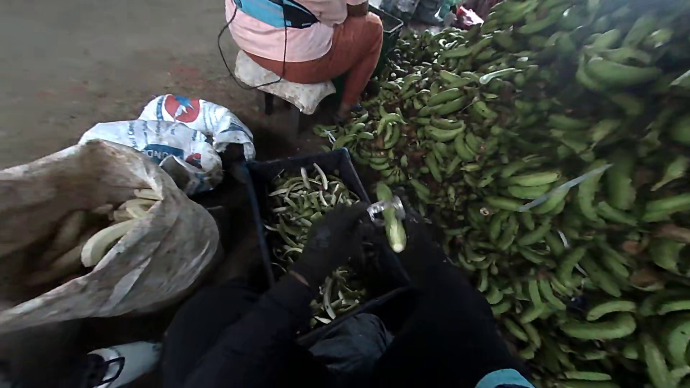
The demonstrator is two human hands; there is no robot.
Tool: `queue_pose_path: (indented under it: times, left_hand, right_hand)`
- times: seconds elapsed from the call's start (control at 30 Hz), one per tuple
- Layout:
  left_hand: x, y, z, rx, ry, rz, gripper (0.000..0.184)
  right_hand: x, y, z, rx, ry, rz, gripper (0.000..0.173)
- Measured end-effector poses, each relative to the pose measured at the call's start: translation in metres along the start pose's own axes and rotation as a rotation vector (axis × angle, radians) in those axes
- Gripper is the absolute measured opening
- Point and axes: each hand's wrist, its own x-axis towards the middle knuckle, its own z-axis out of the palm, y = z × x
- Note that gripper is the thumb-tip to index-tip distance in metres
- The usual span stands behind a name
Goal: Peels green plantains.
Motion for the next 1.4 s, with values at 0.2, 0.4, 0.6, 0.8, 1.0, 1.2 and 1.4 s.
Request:
queue_pose_path:
  times: [0.2, 0.4, 0.6, 0.8, 1.0, 1.2, 1.4]
  left_hand:
    - [0.018, -0.022, -0.027, -0.112, 0.256, -0.234, 0.043]
    - [-0.012, 0.025, -0.006, -0.417, -0.046, -0.157, 0.037]
    - [-0.030, 0.045, 0.013, -0.421, 0.023, -0.037, 0.042]
    - [-0.010, 0.014, 0.006, -0.193, 0.033, -0.123, 0.044]
    - [0.006, -0.014, 0.002, -0.168, 0.097, -0.218, 0.041]
    - [0.013, -0.026, -0.014, -0.218, 0.150, -0.443, 0.047]
    - [-0.002, -0.001, -0.004, -0.142, 0.082, -0.192, 0.044]
  right_hand:
    - [0.005, -0.009, 0.016, 0.290, -0.060, 0.145, 0.036]
    - [0.019, -0.013, -0.003, 0.133, 0.144, -0.068, 0.039]
    - [0.027, -0.008, -0.001, 0.082, 0.281, -0.258, 0.044]
    - [0.021, 0.002, 0.007, 0.051, 0.000, -0.092, 0.032]
    - [0.023, 0.012, 0.007, -0.014, -0.265, 0.016, 0.029]
    - [0.017, -0.003, 0.007, -0.166, -0.210, -0.051, 0.035]
    - [0.030, -0.003, 0.007, 0.348, 0.023, -0.009, 0.034]
